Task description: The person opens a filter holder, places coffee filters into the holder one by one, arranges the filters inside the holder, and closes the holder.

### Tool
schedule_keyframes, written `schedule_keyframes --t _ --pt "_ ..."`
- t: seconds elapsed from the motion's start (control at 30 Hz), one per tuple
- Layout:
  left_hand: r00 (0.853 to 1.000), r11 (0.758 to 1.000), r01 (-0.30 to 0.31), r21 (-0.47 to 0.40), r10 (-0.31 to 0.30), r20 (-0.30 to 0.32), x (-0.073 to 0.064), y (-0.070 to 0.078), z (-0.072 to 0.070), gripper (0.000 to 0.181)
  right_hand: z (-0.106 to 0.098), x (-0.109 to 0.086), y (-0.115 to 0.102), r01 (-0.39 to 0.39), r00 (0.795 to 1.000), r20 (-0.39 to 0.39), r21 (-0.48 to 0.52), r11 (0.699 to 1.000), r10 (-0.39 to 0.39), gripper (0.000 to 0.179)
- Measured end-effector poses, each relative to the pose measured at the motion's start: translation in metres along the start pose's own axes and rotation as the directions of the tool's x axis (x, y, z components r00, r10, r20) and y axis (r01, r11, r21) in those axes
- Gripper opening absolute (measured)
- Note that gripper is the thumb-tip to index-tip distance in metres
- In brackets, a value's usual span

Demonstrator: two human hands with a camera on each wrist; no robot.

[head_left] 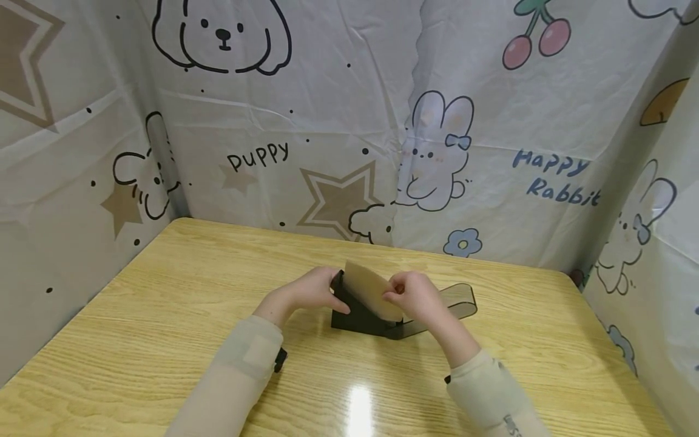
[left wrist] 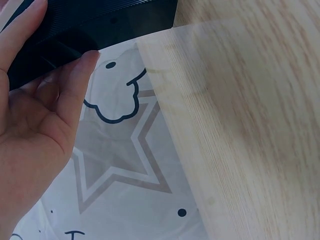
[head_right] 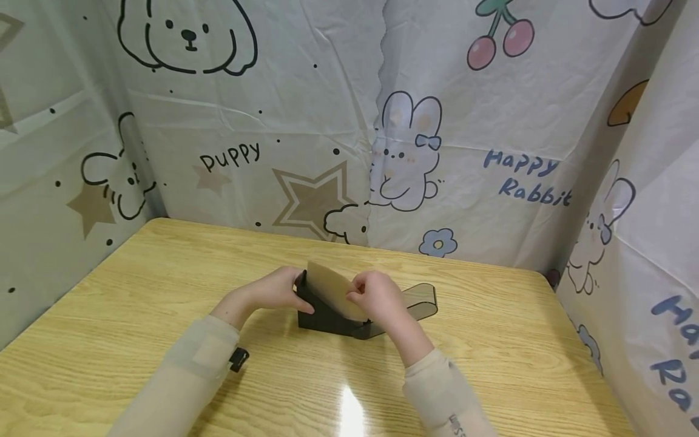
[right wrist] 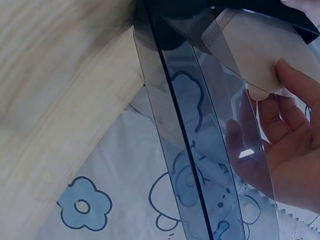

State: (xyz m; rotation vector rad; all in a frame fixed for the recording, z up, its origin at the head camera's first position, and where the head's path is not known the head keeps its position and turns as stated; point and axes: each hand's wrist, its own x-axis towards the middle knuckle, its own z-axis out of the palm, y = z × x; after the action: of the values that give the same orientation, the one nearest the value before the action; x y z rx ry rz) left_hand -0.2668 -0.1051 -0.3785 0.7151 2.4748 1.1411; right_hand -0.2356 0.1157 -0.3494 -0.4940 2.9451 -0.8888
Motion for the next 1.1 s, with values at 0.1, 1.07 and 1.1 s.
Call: schedule_keyframes --t 0.1,1.07,1.1 --pt "1.0 1.0 -0.002 -0.004 0.002 0.002 0.0 0.0 0.0 0.032 0.005 0.0 0.0 -0.001 1.0 0.0 0.004 1.0 0.001 0.021" --pt "1.0 1.0 0.019 0.008 -0.019 -0.011 -0.001 -0.001 0.001 0.031 0.021 -0.004 0.001 -0.021 1.0 -0.003 -0.06 0.998 0.021 0.026" --pt "1.0 1.0 0.019 0.006 -0.019 -0.01 -0.001 -0.002 0.002 0.031 0.021 -0.004 0.001 -0.023 1.0 -0.002 -0.069 0.997 0.023 0.026"
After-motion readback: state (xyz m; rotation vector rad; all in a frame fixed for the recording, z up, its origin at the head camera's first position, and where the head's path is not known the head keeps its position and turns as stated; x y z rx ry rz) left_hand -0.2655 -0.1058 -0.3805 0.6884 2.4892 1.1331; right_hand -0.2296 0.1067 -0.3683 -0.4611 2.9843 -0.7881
